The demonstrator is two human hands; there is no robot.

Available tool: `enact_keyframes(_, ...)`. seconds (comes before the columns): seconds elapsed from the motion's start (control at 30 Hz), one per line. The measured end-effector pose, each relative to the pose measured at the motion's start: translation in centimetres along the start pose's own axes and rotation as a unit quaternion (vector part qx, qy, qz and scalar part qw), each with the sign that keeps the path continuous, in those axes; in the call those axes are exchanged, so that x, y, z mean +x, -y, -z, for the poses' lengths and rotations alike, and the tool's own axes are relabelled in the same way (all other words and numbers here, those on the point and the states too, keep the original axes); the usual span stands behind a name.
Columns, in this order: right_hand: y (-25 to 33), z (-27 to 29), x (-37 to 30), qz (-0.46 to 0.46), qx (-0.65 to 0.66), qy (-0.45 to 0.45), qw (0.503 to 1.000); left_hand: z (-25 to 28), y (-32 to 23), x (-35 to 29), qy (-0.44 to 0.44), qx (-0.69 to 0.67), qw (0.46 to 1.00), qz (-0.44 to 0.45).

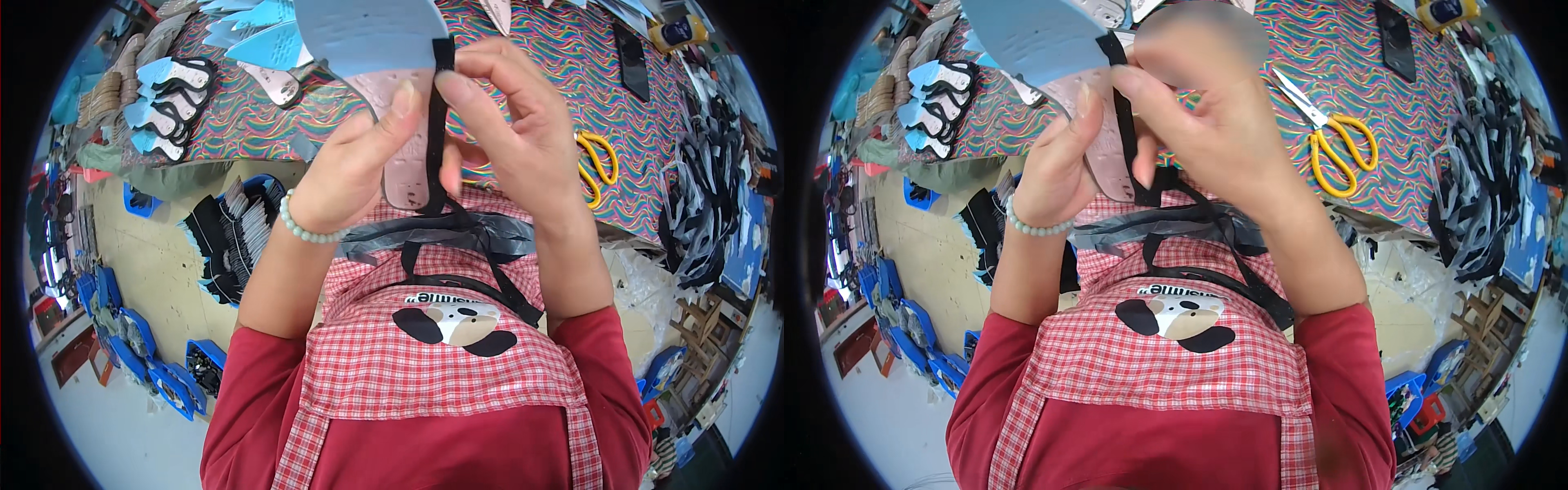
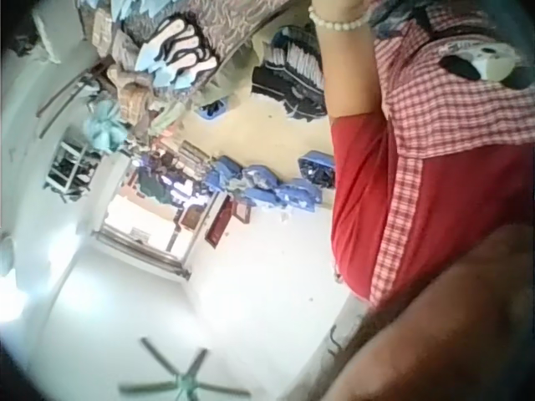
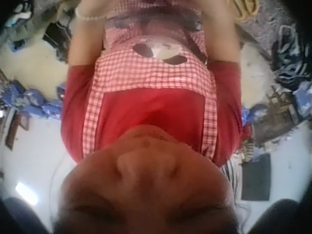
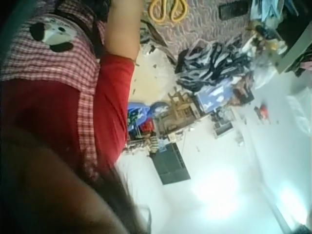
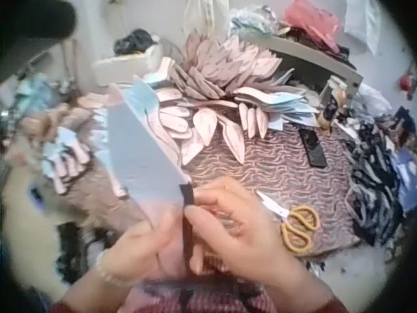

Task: The person repeatedly picks up light blue shoe insoles and black elastic straps from a table. They wrap the elastic strap around the perimeter of each insole and trim the excess strap with yellow-handled scissors. The finished units are placed into a blue bin on the floor.

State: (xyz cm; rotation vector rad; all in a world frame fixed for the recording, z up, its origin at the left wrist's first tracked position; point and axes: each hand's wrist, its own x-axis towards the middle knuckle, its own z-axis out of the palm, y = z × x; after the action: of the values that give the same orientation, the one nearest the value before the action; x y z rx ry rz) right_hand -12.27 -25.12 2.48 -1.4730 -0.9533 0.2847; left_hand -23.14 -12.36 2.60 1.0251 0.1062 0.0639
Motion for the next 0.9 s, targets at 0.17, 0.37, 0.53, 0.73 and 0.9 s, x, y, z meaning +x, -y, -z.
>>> enact_keyframes(0.17,-2.0,-0.9,-3.3,-0.211,0.182,-0.008,0.960,2.6,0.3,0.7,-0.099,0.086,0.987,-0.089)
enact_keyframes(0.37,-0.2,-0.7,-2.6,-0.068,0.071,-0.066,0.993,1.4,0.0,0.5,-0.094,0.075,0.988,-0.100)
enact_keyframes(0.53,-0.1,-0.7,-3.1,0.064,-0.209,0.023,0.976,2.7,-0.7,0.8,-0.037,-0.156,0.978,-0.135)
enact_keyframes(0.73,-0.4,-1.4,-2.3,-0.131,0.108,0.096,0.981,2.2,-0.7,0.2,-0.050,-0.036,0.989,-0.138)
enact_keyframes(0.9,1.7,-1.8,-2.5,-0.099,0.052,0.053,0.992,1.4,-1.6,0.1,-0.042,-0.032,0.986,-0.156)
